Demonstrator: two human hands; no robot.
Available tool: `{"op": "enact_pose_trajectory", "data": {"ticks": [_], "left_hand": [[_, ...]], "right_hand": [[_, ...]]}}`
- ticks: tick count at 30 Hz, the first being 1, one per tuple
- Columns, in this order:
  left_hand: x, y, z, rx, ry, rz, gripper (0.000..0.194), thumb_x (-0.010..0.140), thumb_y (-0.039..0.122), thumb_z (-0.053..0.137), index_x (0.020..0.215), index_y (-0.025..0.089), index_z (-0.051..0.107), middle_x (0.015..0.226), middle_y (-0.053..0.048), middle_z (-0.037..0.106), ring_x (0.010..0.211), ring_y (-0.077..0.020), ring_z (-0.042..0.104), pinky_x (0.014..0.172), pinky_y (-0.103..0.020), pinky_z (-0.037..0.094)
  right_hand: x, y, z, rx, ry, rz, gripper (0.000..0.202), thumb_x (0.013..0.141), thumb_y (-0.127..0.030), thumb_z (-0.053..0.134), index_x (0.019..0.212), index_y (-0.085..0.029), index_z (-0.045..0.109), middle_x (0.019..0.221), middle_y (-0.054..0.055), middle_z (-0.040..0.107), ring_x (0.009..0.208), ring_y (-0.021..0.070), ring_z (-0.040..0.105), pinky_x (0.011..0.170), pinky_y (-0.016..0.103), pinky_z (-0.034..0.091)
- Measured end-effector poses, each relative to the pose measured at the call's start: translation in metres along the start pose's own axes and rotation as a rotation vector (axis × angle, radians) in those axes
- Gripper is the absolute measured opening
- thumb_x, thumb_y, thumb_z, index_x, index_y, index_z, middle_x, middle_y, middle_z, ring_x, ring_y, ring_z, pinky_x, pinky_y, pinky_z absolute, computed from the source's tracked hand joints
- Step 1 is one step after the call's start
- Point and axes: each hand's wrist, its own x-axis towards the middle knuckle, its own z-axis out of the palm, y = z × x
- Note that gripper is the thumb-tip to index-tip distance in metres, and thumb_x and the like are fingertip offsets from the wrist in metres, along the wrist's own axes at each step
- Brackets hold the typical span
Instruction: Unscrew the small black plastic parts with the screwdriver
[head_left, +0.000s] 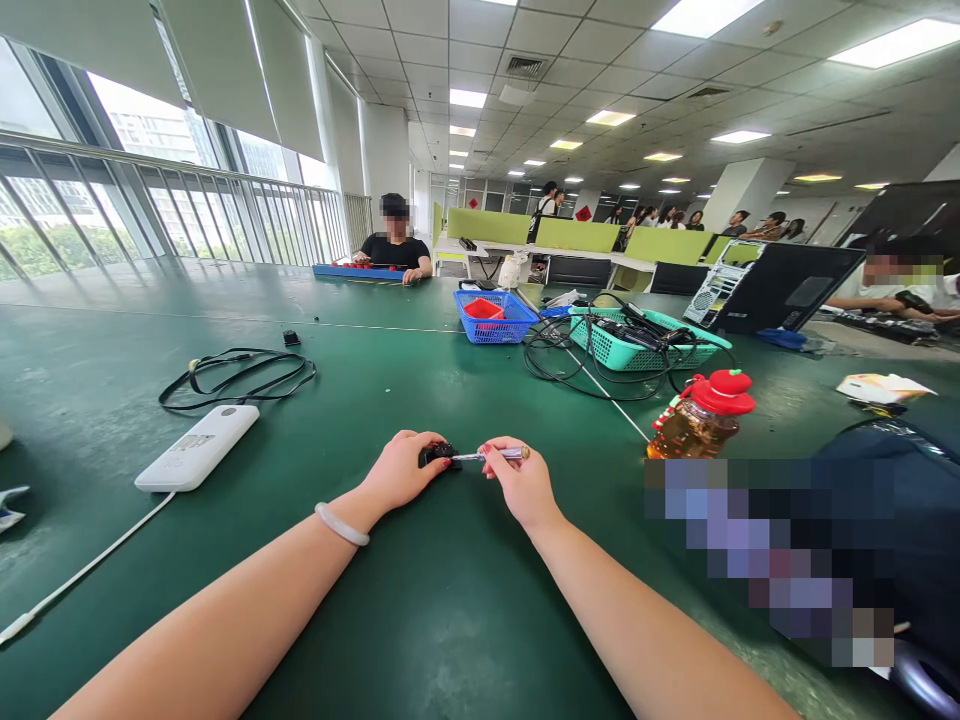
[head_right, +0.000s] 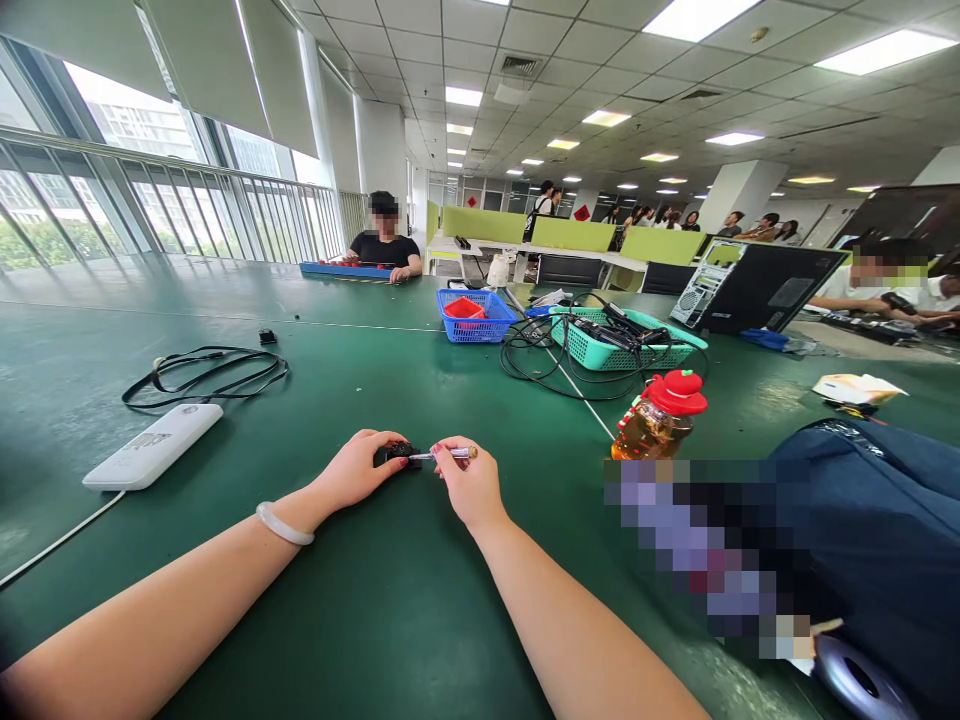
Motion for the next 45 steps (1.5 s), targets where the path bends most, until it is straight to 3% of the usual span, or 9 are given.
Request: {"op": "enact_pose_trajectory", "data": {"ticks": [21, 29, 39, 45], "left_hand": [[0.001, -0.001, 0.002, -0.011, 0.014, 0.013, 0.031, 0.086, 0.042, 0.052, 0.11, 0.027, 0.065, 0.105, -0.005, 0.07, 0.111, -0.0268, 0.055, 0.097, -0.042, 0.046], [0.001, -0.001, 0.001, -0.02, 0.002, -0.011, 0.033, 0.086, 0.043, 0.052, 0.111, 0.027, 0.064, 0.105, -0.005, 0.069, 0.111, -0.0273, 0.055, 0.095, -0.042, 0.048], [-0.001, 0.0, -0.002, 0.004, -0.042, 0.022, 0.035, 0.083, 0.042, 0.055, 0.112, 0.027, 0.065, 0.111, -0.005, 0.068, 0.114, -0.0272, 0.056, 0.096, -0.041, 0.048], [-0.002, 0.004, -0.004, -0.003, -0.086, 0.094, 0.031, 0.084, 0.039, 0.055, 0.111, 0.028, 0.065, 0.111, -0.003, 0.069, 0.111, -0.0257, 0.056, 0.096, -0.04, 0.047]], "right_hand": [[0.001, -0.001, -0.001, 0.027, 0.036, 0.012, 0.027, 0.075, -0.045, 0.066, 0.076, -0.019, 0.069, 0.06, 0.001, 0.062, 0.058, 0.0158, 0.059, 0.058, 0.029, 0.051], [0.008, 0.003, -0.002, 0.15, 0.113, 0.075, 0.024, 0.071, -0.041, 0.068, 0.073, -0.017, 0.069, 0.056, 0.0, 0.06, 0.054, 0.0149, 0.057, 0.056, 0.03, 0.051], [0.011, 0.003, -0.003, 0.246, 0.12, 0.167, 0.019, 0.063, -0.032, 0.069, 0.073, -0.019, 0.06, 0.059, -0.004, 0.059, 0.052, 0.0119, 0.056, 0.057, 0.028, 0.05], [0.013, 0.004, -0.004, 0.29, 0.162, 0.217, 0.023, 0.06, -0.033, 0.07, 0.075, -0.019, 0.06, 0.059, -0.004, 0.059, 0.052, 0.0115, 0.055, 0.056, 0.028, 0.051]]}}
